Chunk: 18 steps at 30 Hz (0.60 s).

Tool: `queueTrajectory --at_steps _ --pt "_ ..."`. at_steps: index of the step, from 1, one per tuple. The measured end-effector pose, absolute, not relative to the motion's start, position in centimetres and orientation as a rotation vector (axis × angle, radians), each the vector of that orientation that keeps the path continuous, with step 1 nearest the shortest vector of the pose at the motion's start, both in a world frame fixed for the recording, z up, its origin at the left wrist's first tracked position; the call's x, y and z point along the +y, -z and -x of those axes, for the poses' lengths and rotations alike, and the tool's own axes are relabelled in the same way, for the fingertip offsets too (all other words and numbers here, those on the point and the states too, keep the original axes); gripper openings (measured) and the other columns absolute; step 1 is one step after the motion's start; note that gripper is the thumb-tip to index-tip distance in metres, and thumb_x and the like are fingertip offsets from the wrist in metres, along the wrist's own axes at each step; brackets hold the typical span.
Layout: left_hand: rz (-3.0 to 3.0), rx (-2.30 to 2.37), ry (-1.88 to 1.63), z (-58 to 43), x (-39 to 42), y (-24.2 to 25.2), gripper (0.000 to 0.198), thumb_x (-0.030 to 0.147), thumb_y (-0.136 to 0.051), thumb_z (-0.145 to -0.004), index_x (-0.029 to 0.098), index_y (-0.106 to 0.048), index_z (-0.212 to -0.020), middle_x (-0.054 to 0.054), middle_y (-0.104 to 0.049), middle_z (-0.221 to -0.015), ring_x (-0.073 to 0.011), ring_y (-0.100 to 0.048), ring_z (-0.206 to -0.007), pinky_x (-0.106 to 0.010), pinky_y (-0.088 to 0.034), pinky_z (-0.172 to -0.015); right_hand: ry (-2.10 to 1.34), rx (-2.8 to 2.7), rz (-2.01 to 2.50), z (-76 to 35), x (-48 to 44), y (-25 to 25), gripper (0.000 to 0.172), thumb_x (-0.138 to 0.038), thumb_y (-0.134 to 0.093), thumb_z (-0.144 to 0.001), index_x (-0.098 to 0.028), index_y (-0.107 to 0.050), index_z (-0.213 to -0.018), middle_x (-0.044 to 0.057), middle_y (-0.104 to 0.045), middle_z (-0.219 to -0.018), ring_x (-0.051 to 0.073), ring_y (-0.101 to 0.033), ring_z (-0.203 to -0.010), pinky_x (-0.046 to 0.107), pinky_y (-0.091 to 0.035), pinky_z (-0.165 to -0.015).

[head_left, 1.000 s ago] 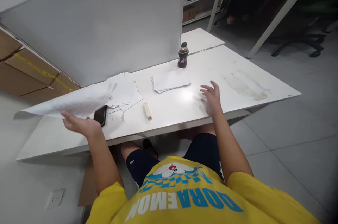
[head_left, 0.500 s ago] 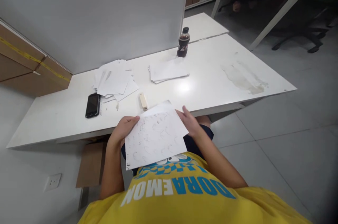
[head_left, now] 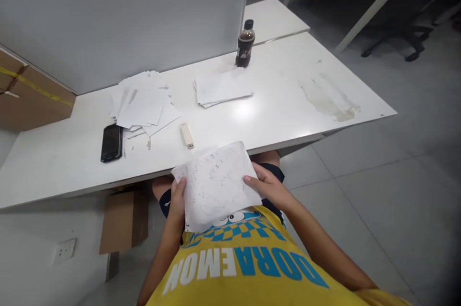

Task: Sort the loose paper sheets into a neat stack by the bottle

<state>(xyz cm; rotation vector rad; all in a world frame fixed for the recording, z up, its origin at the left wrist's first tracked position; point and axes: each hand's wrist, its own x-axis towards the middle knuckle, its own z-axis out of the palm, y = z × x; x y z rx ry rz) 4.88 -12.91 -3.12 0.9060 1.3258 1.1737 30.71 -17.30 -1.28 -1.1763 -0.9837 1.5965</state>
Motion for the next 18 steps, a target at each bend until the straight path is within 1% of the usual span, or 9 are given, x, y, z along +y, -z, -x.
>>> queueTrajectory --at_steps 2,5,7,9,12,15,18 --pt "-0.862 1.358 -1.15 -5.8 -12.3 3.4 0.048 0.061 -0.073 -0.068 0.021 -0.072 -0.094 -0.007 -0.075 -0.086 -0.0235 -0.07 -0.079 -0.034 -0.056 -0.073 -1.576 -1.01 1.201 -31.2 -16.7 1.8 0.045 -0.053 -0.065 -0.083 -0.026 -0.067 -0.119 0.005 -0.073 -0.111 0.029 -0.067 -0.098 0.043 -0.055 -0.084" --pt "-0.953 1.342 -1.172 -6.3 -10.5 3.2 0.045 0.06 -0.071 -0.071 0.018 -0.071 -0.087 -0.005 -0.073 -0.08 -0.0207 -0.068 -0.074 -0.031 -0.055 -0.067 -1.448 -1.022 1.28 -31.9 -15.4 2.8 0.04 -0.055 -0.064 -0.082 -0.024 -0.072 -0.107 0.005 -0.075 -0.097 0.029 -0.067 -0.091 0.043 -0.055 -0.079" --pt "-1.121 1.375 -1.24 -6.1 -9.1 2.6 0.041 0.059 -0.069 -0.074 0.018 -0.069 -0.081 -0.003 -0.07 -0.075 -0.0194 -0.066 -0.072 -0.03 -0.054 -0.066 -1.275 -1.038 1.328 -32.2 -14.3 3.1 0.034 -0.053 -0.063 -0.083 -0.025 -0.073 -0.1 0.003 -0.075 -0.093 0.029 -0.066 -0.091 0.043 -0.054 -0.08" --pt "-1.352 1.395 -1.328 -5.8 -7.9 1.8 0.037 0.056 -0.067 -0.078 0.019 -0.068 -0.078 -0.003 -0.069 -0.075 -0.0196 -0.066 -0.076 -0.031 -0.054 -0.07 -1.048 -1.046 1.346 -32.5 -13.0 3.0 0.027 -0.05 -0.064 -0.083 -0.027 -0.073 -0.093 0.002 -0.074 -0.09 0.028 -0.066 -0.093 0.042 -0.053 -0.083" --pt "-1.675 1.259 -1.408 -6.4 -6.8 0.9 0.03 0.05 -0.064 -0.083 0.02 -0.069 -0.085 -0.005 -0.07 -0.086 -0.0209 -0.067 -0.088 -0.034 -0.054 -0.082 -0.787 -1.005 1.334 -33.1 -11.2 2.7 0.024 -0.048 -0.063 -0.083 -0.027 -0.072 -0.091 0.001 -0.073 -0.092 0.027 -0.066 -0.096 0.042 -0.052 -0.088" --pt "-1.776 1.098 -1.391 -8.2 -6.7 0.6 0.021 0.041 -0.062 -0.089 0.023 -0.067 -0.098 -0.006 -0.071 -0.098 -0.0198 -0.067 -0.098 -0.036 -0.053 -0.091 -0.719 -0.952 1.312 -33.7 -9.9 2.8 0.024 -0.047 -0.067 -0.079 -0.025 -0.071 -0.087 0.002 -0.073 -0.086 0.027 -0.066 -0.092 0.044 -0.052 -0.087" --pt "-1.705 1.025 -1.341 -9.8 -7.0 0.4 0.022 0.034 -0.06 -0.091 0.024 -0.061 -0.11 -0.007 -0.071 -0.106 -0.0193 -0.067 -0.104 -0.037 -0.053 -0.094 -0.675 -0.949 1.261 -34.3 -9.3 2.7 0.019 -0.042 -0.064 -0.082 -0.025 -0.07 -0.087 0.003 -0.072 -0.09 0.026 -0.066 -0.096 0.044 -0.05 -0.091"
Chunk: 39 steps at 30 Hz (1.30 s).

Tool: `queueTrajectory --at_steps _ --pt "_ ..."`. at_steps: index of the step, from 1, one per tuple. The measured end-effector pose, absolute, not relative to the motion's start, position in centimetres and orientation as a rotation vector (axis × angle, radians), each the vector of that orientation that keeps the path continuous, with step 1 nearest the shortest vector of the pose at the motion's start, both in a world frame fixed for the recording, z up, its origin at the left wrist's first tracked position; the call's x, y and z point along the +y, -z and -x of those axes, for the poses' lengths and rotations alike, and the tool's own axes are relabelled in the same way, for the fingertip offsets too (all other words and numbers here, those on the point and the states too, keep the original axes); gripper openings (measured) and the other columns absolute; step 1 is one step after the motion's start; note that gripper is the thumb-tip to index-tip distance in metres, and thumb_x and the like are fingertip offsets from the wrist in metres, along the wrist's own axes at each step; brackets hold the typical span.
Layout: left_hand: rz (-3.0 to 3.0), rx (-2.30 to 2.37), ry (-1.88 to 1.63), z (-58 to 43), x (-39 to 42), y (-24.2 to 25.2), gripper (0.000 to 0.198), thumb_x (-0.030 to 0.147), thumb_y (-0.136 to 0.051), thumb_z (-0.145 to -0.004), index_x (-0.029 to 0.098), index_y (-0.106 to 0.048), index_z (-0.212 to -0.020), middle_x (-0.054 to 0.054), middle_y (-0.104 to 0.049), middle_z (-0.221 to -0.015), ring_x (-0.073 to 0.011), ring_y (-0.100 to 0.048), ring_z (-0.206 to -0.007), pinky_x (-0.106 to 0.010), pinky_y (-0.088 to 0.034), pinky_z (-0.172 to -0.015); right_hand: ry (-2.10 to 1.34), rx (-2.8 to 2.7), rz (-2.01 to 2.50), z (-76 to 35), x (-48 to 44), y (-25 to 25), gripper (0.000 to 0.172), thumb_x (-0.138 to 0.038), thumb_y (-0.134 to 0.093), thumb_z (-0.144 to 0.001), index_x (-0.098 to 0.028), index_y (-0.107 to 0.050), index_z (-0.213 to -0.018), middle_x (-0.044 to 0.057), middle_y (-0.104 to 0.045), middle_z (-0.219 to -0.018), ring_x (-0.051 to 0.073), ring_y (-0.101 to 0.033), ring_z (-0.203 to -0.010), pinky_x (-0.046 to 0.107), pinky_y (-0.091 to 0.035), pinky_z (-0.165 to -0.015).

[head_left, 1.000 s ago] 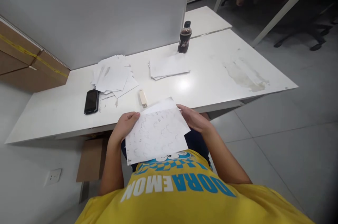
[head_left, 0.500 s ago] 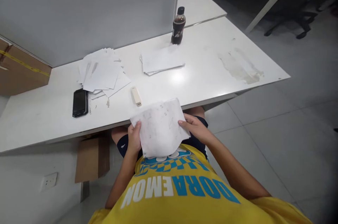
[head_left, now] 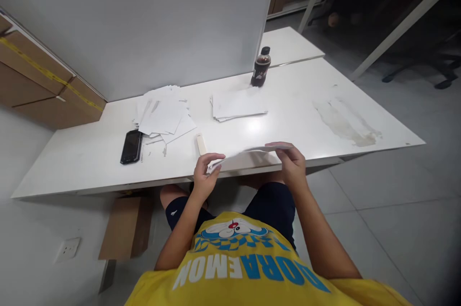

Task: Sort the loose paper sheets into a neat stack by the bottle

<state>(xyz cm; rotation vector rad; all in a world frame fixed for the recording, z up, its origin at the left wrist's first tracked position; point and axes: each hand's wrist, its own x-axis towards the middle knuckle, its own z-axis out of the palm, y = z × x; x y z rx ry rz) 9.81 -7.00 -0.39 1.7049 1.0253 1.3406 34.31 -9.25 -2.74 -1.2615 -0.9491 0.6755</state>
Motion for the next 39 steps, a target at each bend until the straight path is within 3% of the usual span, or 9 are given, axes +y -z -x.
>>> queueTrajectory --at_steps 6,9,12,15,19,22,26,34,39 --pt "-1.739 1.173 -1.224 -9.2 -7.7 -0.9 0.02 0.037 -0.059 -0.09 0.022 -0.07 -0.097 -0.006 -0.073 -0.098 -0.02 -0.068 -0.097 -0.031 -0.053 -0.087 -0.605 -0.948 1.366 -35.3 -10.4 1.1 0.018 -0.041 -0.063 -0.079 -0.023 -0.065 -0.077 0.001 -0.067 -0.076 0.022 -0.063 -0.081 0.035 -0.05 -0.076" --pt "-1.697 1.302 -1.271 -7.2 -8.8 -0.7 0.025 0.037 -0.062 -0.087 0.022 -0.069 -0.106 -0.004 -0.072 -0.095 -0.0177 -0.066 -0.087 -0.027 -0.052 -0.077 -0.796 -1.067 1.503 -35.1 -12.3 0.3 0.021 -0.042 -0.063 -0.079 -0.022 -0.069 -0.085 0.002 -0.069 -0.08 0.021 -0.062 -0.079 0.031 -0.048 -0.069" --pt "-1.525 1.405 -1.175 -5.1 -9.6 0.8 0.035 0.035 -0.063 -0.085 0.02 -0.064 -0.115 0.002 -0.062 -0.071 -0.0108 -0.055 -0.06 -0.021 -0.044 -0.057 -1.014 -1.157 1.601 -34.1 -13.5 0.8 0.025 -0.041 -0.061 -0.077 -0.021 -0.071 -0.086 0.003 -0.07 -0.08 0.022 -0.063 -0.078 0.031 -0.047 -0.068" --pt "-1.334 1.463 -1.087 -3.9 -9.8 2.9 0.033 0.035 -0.062 -0.083 0.018 -0.064 -0.111 0.006 -0.049 -0.059 -0.0079 -0.042 -0.05 -0.02 -0.035 -0.049 -1.133 -1.136 1.637 -33.1 -13.0 2.4 0.028 -0.043 -0.057 -0.074 -0.019 -0.07 -0.082 0.002 -0.068 -0.075 0.022 -0.061 -0.075 0.031 -0.046 -0.067" --pt "-1.304 1.534 -1.053 -3.7 -9.3 4.4 0.032 0.033 -0.06 -0.084 0.019 -0.063 -0.113 0.004 -0.052 -0.065 -0.0092 -0.049 -0.055 -0.02 -0.039 -0.053 -1.172 -1.071 1.659 -32.7 -11.0 4.4 0.029 -0.043 -0.057 -0.07 -0.019 -0.07 -0.08 0.002 -0.068 -0.075 0.021 -0.06 -0.074 0.03 -0.045 -0.065" --pt "-1.39 1.618 -1.104 -4.2 -8.8 4.2 0.04 0.03 -0.057 -0.086 0.021 -0.055 -0.126 -0.003 -0.065 -0.091 -0.0109 -0.059 -0.067 -0.022 -0.047 -0.063 -1.149 -1.035 1.699 -33.1 -9.5 4.9 0.029 -0.042 -0.057 -0.068 -0.019 -0.07 -0.079 0.002 -0.066 -0.074 0.021 -0.058 -0.072 0.03 -0.044 -0.064" --pt "-1.634 1.765 -1.074 -5.4 -8.3 3.4 0.037 0.026 -0.054 -0.089 0.02 -0.055 -0.125 -0.009 -0.065 -0.114 -0.013 -0.061 -0.074 -0.027 -0.051 -0.068 -1.08 -1.007 1.774 -34.1 -8.0 4.8 0.027 -0.038 -0.056 -0.065 -0.018 -0.071 -0.078 0.003 -0.066 -0.074 0.021 -0.058 -0.073 0.031 -0.043 -0.066" --pt "-1.887 1.706 -1.072 -6.3 -7.4 4.1 0.028 0.021 -0.052 -0.089 0.021 -0.061 -0.115 -0.009 -0.066 -0.111 -0.018 -0.063 -0.087 -0.031 -0.053 -0.077 -1.114 -0.941 1.684 -35.8 -7.3 4.2 0.025 -0.036 -0.061 -0.064 -0.018 -0.072 -0.076 0.004 -0.068 -0.078 0.022 -0.059 -0.078 0.034 -0.046 -0.072" --pt "-1.719 1.681 -1.181 -6.0 -6.8 4.7 0.021 0.023 -0.05 -0.091 0.021 -0.063 -0.108 -0.007 -0.068 -0.104 -0.0169 -0.064 -0.085 -0.028 -0.053 -0.071 -1.048 -0.999 1.717 -35.5 -6.8 4.6 0.024 -0.035 -0.057 -0.066 -0.019 -0.071 -0.076 0.003 -0.068 -0.078 0.022 -0.059 -0.079 0.033 -0.045 -0.071"
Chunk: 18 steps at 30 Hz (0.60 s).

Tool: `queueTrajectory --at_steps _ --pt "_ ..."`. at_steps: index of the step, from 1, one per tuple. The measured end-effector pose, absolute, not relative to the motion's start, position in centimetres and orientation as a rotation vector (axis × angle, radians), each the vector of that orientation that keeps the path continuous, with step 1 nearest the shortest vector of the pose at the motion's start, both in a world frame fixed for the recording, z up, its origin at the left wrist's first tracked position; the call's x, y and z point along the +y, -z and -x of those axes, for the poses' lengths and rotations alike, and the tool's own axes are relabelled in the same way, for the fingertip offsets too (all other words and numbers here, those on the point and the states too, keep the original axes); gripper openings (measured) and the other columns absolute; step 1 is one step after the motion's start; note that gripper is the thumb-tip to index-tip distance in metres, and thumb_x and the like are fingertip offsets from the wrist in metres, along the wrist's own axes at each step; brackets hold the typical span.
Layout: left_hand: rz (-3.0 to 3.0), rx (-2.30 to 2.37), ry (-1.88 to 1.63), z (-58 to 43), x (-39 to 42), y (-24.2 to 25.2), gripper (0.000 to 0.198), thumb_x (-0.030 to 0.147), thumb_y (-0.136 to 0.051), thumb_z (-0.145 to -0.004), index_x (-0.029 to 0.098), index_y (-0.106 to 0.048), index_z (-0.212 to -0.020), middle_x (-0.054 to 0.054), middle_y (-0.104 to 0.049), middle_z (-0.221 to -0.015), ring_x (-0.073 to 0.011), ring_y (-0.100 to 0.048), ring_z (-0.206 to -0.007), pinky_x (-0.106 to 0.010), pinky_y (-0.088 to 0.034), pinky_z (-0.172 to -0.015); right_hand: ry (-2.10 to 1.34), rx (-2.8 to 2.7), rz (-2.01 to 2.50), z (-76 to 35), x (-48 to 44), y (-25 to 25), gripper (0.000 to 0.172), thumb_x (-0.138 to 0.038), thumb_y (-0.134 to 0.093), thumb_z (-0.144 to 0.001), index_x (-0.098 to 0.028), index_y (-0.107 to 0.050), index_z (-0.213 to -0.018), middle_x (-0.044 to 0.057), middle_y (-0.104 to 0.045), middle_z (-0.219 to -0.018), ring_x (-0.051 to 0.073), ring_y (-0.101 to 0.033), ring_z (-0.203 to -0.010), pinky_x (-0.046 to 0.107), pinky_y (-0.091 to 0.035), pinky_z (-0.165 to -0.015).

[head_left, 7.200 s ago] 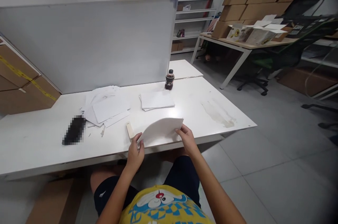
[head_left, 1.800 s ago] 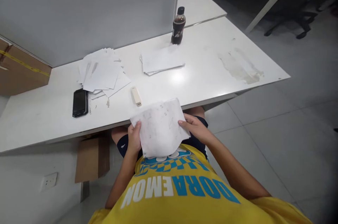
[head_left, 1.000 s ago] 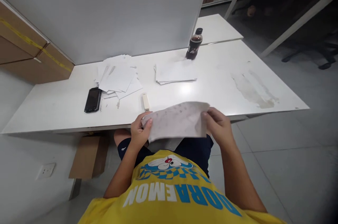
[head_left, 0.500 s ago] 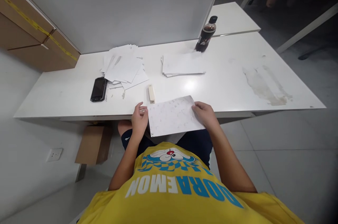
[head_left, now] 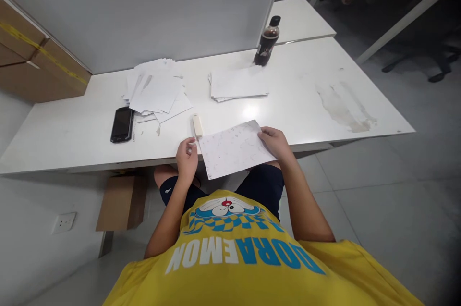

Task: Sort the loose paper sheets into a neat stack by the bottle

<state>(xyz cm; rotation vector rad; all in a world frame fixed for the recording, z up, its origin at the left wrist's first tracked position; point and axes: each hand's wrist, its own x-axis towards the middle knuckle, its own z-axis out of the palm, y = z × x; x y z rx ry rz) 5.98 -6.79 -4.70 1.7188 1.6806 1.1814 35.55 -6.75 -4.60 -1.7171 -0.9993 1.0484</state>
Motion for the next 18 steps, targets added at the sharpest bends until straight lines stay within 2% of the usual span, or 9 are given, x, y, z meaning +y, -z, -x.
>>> queueTrajectory --at_steps 2,4,6,8,18 --pt "-1.768 1.681 -1.223 -5.96 -6.67 4.67 0.022 0.024 -0.049 -0.092 0.02 -0.063 -0.109 -0.008 -0.067 -0.106 -0.0176 -0.064 -0.088 -0.03 -0.054 -0.074 -1.039 -1.008 1.719 -35.49 -6.49 4.82 0.023 -0.035 -0.056 -0.067 -0.019 -0.07 -0.076 0.003 -0.067 -0.078 0.022 -0.059 -0.077 0.032 -0.044 -0.071" --pt "-1.943 1.63 -1.225 -6.03 -6.62 4.65 0.026 0.024 -0.047 -0.094 0.02 -0.062 -0.114 -0.009 -0.065 -0.113 -0.0202 -0.062 -0.102 -0.034 -0.053 -0.086 -1.04 -1.011 1.713 -35.42 -6.39 4.92 0.023 -0.034 -0.055 -0.068 -0.019 -0.07 -0.076 0.003 -0.067 -0.077 0.021 -0.058 -0.076 0.032 -0.044 -0.07" --pt "-2.132 1.564 -1.183 -6.18 -6.61 4.74 0.03 0.024 -0.044 -0.095 0.021 -0.061 -0.12 -0.01 -0.063 -0.123 -0.0225 -0.056 -0.117 -0.039 -0.048 -0.1 -1.044 -1.026 1.699 -35.28 -6.45 4.89 0.024 -0.034 -0.054 -0.068 -0.019 -0.07 -0.078 0.003 -0.066 -0.076 0.021 -0.058 -0.075 0.032 -0.044 -0.07" --pt "-2.231 1.551 -1.149 -6.3 -6.62 4.91 0.034 0.025 -0.042 -0.096 0.022 -0.059 -0.125 -0.011 -0.059 -0.131 -0.0238 -0.051 -0.126 -0.042 -0.042 -0.108 -1.051 -1.049 1.669 -35.06 -6.55 4.74 0.026 -0.036 -0.054 -0.069 -0.019 -0.07 -0.079 0.003 -0.066 -0.077 0.021 -0.058 -0.075 0.032 -0.044 -0.069" --pt "-2.341 1.479 -0.859 -5.41 -6.58 4.73 0.049 0.029 -0.039 -0.097 0.021 -0.042 -0.145 -0.011 -0.042 -0.153 -0.0259 -0.039 -0.14 -0.048 -0.035 -0.114 -1.086 -1.062 1.667 -34.96 -5.7 4.42 0.03 -0.037 -0.054 -0.071 -0.018 -0.072 -0.085 0.004 -0.069 -0.082 0.022 -0.06 -0.08 0.032 -0.045 -0.07"
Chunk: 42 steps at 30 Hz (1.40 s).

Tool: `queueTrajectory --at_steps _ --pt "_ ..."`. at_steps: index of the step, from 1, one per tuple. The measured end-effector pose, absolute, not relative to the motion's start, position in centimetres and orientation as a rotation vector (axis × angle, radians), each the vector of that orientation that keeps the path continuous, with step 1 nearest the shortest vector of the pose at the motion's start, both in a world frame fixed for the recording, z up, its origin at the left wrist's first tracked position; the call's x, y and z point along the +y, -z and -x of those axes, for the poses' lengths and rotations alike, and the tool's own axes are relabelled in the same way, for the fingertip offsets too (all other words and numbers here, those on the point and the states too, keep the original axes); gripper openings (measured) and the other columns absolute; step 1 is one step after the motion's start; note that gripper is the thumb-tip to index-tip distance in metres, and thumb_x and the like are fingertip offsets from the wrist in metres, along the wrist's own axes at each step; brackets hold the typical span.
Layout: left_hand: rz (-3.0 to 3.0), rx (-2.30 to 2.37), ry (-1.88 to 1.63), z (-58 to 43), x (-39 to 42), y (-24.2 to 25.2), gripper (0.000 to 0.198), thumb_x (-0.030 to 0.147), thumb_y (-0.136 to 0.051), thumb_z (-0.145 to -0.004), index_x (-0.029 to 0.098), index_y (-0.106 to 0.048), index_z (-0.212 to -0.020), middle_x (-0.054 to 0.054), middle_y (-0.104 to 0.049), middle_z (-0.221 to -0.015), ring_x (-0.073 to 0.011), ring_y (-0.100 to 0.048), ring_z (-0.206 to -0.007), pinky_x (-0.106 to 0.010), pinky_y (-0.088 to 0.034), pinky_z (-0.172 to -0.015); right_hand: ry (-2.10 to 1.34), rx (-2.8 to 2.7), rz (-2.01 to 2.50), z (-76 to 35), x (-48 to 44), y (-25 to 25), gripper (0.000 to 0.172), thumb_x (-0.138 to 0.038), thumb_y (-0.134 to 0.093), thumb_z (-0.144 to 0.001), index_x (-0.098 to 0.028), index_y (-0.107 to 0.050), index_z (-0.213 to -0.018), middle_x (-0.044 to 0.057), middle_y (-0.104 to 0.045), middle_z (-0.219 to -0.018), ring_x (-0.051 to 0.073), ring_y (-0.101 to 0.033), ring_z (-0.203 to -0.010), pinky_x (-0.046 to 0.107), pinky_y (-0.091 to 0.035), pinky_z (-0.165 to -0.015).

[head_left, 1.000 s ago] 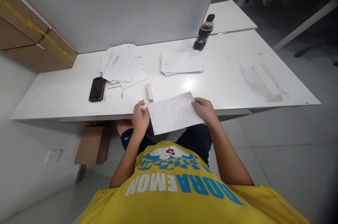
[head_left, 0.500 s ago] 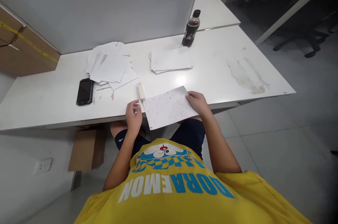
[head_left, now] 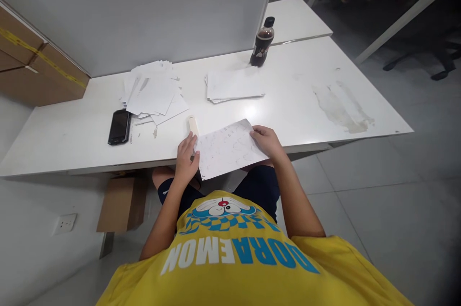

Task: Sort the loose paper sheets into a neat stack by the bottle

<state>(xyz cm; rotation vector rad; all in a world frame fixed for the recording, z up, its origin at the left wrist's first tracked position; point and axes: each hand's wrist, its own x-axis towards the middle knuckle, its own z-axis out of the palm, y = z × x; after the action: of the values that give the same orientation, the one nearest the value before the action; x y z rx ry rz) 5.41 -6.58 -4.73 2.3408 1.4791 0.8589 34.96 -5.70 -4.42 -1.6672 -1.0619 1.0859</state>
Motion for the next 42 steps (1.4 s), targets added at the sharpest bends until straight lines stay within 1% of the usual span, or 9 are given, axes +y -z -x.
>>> queueTrajectory --at_steps 9,16,21,26,33,36,38,40,42 --pt "-2.371 1.603 -0.807 -5.9 -7.0 5.8 0.05 0.018 -0.033 -0.096 0.022 -0.045 -0.144 -0.008 -0.047 -0.15 -0.0224 -0.032 -0.146 -0.044 -0.037 -0.113 -1.057 -1.058 1.692 -35.2 -6.3 4.5 0.032 -0.037 -0.054 -0.071 -0.018 -0.072 -0.09 0.005 -0.071 -0.086 0.024 -0.061 -0.084 0.033 -0.046 -0.073" --pt "-2.447 1.7 -0.805 -5.9 -7.1 7.1 0.062 0.003 -0.031 -0.087 0.022 -0.048 -0.143 -0.005 -0.048 -0.149 -0.0186 -0.038 -0.143 -0.042 -0.028 -0.119 -1.052 -1.051 1.681 -34.7 -6.5 4.4 0.032 -0.04 -0.054 -0.069 -0.018 -0.07 -0.086 0.005 -0.07 -0.083 0.023 -0.061 -0.081 0.033 -0.046 -0.072" --pt "-2.544 1.652 -0.914 -5.3 -6.2 7.9 0.057 0.007 -0.031 -0.089 0.018 -0.05 -0.142 -0.008 -0.052 -0.145 -0.02 -0.041 -0.14 -0.039 -0.037 -0.114 -1.046 -0.972 1.601 -35.9 -5.5 4.5 0.03 -0.042 -0.061 -0.063 -0.019 -0.07 -0.079 0.003 -0.069 -0.077 0.022 -0.06 -0.076 0.032 -0.047 -0.069" --pt "-2.569 1.733 -0.977 -4.8 -6.1 10.7 0.052 0.018 -0.039 -0.09 0.017 -0.052 -0.14 -0.015 -0.057 -0.138 -0.0284 -0.043 -0.138 -0.048 -0.041 -0.11 -0.765 -0.69 1.504 -40.3 1.1 4.9 0.029 -0.039 -0.06 -0.058 -0.018 -0.067 -0.078 -0.001 -0.062 -0.069 0.018 -0.056 -0.067 0.031 -0.046 -0.065" --pt "-2.444 1.736 -1.29 -6.3 -7.4 8.4 0.061 0.025 -0.042 -0.094 0.022 -0.029 -0.153 -0.014 -0.042 -0.152 -0.0278 -0.025 -0.148 -0.051 -0.038 -0.114 -0.541 -1.074 1.714 -41.7 13.9 4.2 0.045 -0.042 -0.051 -0.073 -0.013 -0.069 -0.102 0.011 -0.067 -0.097 0.026 -0.059 -0.092 0.039 -0.047 -0.083" --pt "-2.585 1.444 -0.999 -8.8 -3.7 3.5 0.05 0.028 -0.04 -0.095 0.029 -0.043 -0.145 -0.006 -0.053 -0.145 -0.023 -0.034 -0.145 -0.045 -0.035 -0.117 -0.397 -1.126 1.883 -41.2 14.2 5.4 0.055 -0.044 -0.052 -0.078 -0.008 -0.065 -0.118 0.024 -0.06 -0.123 0.035 -0.052 -0.113 0.048 -0.039 -0.098" --pt "-2.566 1.453 -0.673 -10.8 0.8 0.6 0.052 0.037 -0.046 -0.094 0.027 -0.045 -0.144 -0.007 -0.046 -0.151 -0.0246 -0.037 -0.143 -0.042 -0.036 -0.115 -0.297 -1.186 1.982 -40.7 12.8 6.6 0.065 -0.049 -0.044 -0.085 -0.004 -0.057 -0.13 0.028 -0.054 -0.132 0.038 -0.048 -0.121 0.05 -0.035 -0.102" --pt "-2.531 1.608 -0.331 -12.9 5.8 -1.1 0.078 0.051 -0.058 -0.085 0.019 -0.032 -0.152 -0.014 -0.023 -0.162 -0.0358 -0.022 -0.148 -0.052 -0.032 -0.115 -0.261 -1.314 1.99 -40.2 11.1 7.6 0.072 -0.053 -0.039 -0.089 -0.003 -0.048 -0.139 0.027 -0.053 -0.136 0.038 -0.046 -0.125 0.049 -0.035 -0.104" --pt "-2.407 1.796 -0.008 -14.6 9.9 -1.6 0.107 0.062 -0.063 -0.077 0.013 -0.012 -0.156 -0.024 -0.017 -0.161 -0.0441 -0.026 -0.144 -0.057 -0.036 -0.107 -0.249 -1.463 1.963 -39.7 9.8 7.9 0.074 -0.055 -0.041 -0.088 -0.004 -0.044 -0.142 0.025 -0.052 -0.139 0.037 -0.045 -0.128 0.046 -0.033 -0.107"
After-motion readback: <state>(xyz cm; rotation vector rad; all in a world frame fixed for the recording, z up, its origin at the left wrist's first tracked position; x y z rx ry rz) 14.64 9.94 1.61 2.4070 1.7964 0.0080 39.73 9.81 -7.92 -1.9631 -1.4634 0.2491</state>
